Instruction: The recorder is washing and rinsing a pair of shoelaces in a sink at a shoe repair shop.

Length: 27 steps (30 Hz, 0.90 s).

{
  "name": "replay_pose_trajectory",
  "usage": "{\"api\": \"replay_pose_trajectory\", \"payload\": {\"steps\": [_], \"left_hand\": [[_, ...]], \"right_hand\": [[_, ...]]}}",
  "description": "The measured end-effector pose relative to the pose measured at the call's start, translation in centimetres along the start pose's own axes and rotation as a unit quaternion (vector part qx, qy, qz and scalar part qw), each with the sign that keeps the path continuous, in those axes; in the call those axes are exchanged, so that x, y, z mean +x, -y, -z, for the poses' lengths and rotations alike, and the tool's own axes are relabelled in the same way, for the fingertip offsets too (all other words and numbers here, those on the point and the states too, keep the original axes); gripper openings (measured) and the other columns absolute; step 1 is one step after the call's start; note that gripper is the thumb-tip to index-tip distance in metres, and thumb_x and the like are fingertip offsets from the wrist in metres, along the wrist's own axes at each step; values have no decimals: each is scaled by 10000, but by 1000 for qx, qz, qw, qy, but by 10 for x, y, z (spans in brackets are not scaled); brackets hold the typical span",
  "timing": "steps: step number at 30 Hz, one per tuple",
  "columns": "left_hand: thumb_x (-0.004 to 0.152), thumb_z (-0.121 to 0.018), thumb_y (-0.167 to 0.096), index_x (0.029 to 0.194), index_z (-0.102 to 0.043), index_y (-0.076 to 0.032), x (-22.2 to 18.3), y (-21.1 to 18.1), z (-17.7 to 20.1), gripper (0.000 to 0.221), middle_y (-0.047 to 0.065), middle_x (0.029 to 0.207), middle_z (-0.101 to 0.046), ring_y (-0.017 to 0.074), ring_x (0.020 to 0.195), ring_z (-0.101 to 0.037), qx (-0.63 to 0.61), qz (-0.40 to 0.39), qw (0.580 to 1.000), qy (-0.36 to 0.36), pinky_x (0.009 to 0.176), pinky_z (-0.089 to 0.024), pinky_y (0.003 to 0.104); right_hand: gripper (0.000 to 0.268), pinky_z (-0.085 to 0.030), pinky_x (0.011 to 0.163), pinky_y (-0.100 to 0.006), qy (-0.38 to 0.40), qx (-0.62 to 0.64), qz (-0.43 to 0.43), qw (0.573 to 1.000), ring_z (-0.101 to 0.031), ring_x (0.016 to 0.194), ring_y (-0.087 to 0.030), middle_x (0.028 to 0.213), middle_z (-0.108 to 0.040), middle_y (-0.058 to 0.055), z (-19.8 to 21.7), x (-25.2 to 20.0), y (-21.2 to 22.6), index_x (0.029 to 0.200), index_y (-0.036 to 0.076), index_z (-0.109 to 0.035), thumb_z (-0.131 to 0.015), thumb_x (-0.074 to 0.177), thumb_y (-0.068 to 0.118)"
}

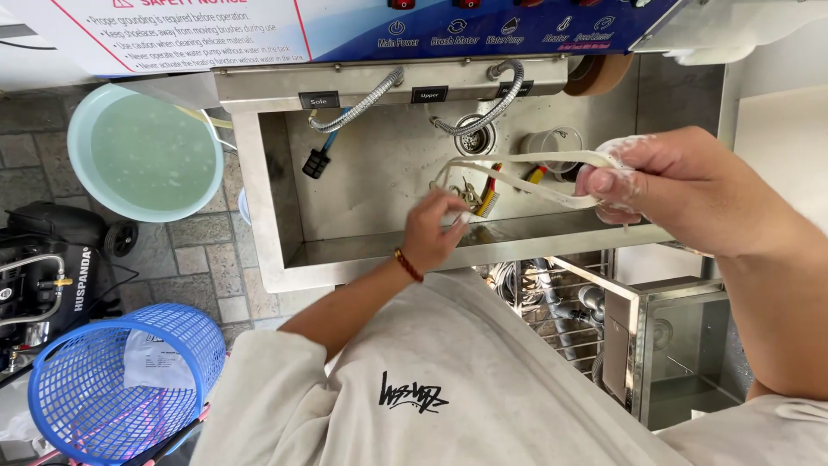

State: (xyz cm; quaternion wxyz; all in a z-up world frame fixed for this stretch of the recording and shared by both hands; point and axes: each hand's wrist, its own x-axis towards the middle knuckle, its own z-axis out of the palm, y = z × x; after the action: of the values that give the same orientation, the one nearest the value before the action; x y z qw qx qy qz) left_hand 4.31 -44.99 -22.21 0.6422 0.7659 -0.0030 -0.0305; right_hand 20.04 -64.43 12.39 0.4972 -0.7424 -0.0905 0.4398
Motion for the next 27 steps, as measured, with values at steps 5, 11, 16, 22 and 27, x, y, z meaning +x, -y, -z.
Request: {"api": "replay_pose_trajectory", "payload": {"steps": [5,11,16,22,27], "left_hand": [[972,-419,-641,1416,-512,34,24,-50,7,813,226,1458,-537,327,1350,-529,-766,192,607,86,1092,-471,470],[1106,-373,-393,1413,-461,43,49,-4,22,541,243,1464,-516,358,1381,-511,-774,178,598,-110,1194,-431,504],[1095,-470,-197,1367,-461,23,45,10,59,350,212,1443,-521,365,1398,-504,-694,214,674,-135,1218,-436,516],[1042,-475,-269,1340,-514,15,62,-16,84,413,180,1410,-574,346,1368,-519,-781,115,608,-85,1179,-425,496],[1123,-495,-289,1311,-550,44,71,12,82,387,135,1236,-624,333,1308,-565,-775,158,597,-133,1190,-448,511]], "right_hand": [[256,-435,604,-307,-19,43,-7,999,-470,689,-127,769,-563,-11,-10,-7,-17,965,-41,-700,-599,1047,180],[232,-423,634,-317,-28,187,-21,982,-484,727,-155,866,-622,-46,4,-20,-95,1009,-55,-686,-603,1015,161],[258,-429,641,-321,-57,124,-32,990,-473,724,-152,805,-583,-43,23,-19,-163,1013,-75,-703,-606,1057,160],[261,-443,622,-262,-10,23,-76,997,-505,707,-92,813,-646,3,12,-17,-198,1013,-49,-733,-618,972,181],[286,-462,604,-283,-33,-94,-101,990,-521,679,-90,708,-647,-24,-2,-13,-209,1079,2,-760,-635,963,232]]}}
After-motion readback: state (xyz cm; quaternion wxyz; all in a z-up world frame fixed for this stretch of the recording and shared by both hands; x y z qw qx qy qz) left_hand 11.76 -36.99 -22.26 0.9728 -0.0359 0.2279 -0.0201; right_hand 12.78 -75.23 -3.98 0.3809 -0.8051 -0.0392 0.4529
